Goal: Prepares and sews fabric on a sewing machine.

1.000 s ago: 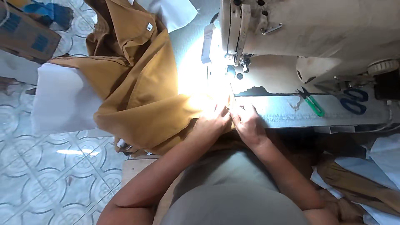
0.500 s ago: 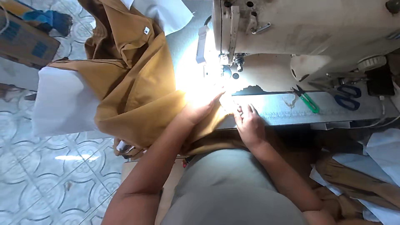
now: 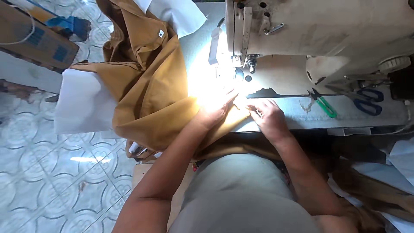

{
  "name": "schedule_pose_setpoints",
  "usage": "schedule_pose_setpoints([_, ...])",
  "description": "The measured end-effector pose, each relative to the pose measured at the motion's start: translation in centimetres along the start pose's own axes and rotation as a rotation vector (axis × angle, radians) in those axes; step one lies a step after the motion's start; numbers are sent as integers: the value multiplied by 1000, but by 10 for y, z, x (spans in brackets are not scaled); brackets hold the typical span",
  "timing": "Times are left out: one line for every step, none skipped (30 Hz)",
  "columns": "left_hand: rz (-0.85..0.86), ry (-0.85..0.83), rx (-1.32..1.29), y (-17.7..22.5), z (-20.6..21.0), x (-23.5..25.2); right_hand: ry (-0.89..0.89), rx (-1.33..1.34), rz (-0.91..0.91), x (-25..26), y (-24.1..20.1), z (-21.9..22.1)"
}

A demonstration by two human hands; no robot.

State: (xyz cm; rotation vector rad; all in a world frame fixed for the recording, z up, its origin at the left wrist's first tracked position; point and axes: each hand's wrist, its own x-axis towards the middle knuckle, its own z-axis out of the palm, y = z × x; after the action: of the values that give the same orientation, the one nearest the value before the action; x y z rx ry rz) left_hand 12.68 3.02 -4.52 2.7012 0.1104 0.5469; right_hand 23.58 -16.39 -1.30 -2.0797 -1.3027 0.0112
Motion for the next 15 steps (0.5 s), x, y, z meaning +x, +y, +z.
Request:
schedule_pose_setpoints([-32,-26,10,5,-2,-1,-86,-46,28,-1,-1,-2])
schedule_pose_setpoints([-51,-38,15,9,-3,-2,-157,-93,55,-1,-3,-2])
schedule_pose_setpoints([-66,-45,19,12,-1,-3,-213,-140,74,-1,-6,-2])
schedule_pose_setpoints([-76,-36,20,13,1,-3,-248,-183,83,1,-11,-4])
schedule_pose_setpoints([-88,-16,31,14,3,-4,-259,-202,93,5,-18,-7])
schedule_pose_setpoints([-109,3,46,16,6,-6,-238,-194,107,8,-27,-9])
schedule_pose_setpoints([-129,20,58,17,8,-8,-184,-149,101,12,-34,-8])
schedule_pose_setpoints([-153,30,68,20,9,-9,-132,-100,96,17,-40,-5])
schedule_pose_setpoints([-167,51,78,22,10,-10,-79,-49,77,23,-45,-1])
schedule_pose_setpoints([-181,51,95,25,9,-11,-43,-9,67,29,-48,6])
schedule_pose_setpoints([-198,36,110,28,7,-12,-31,12,79,35,-49,14])
schedule_pose_setpoints([-219,16,129,30,5,-13,-62,6,124,39,-48,21])
schedule_pose_setpoints([-255,-29,148,33,1,-13,-131,-11,193,42,-45,25])
schedule_pose_setpoints([-300,-104,164,36,-6,-10,-186,-8,263,44,-42,28])
schedule_pose_setpoints([-336,-198,163,39,-16,-4,-193,-8,286,44,-38,30])
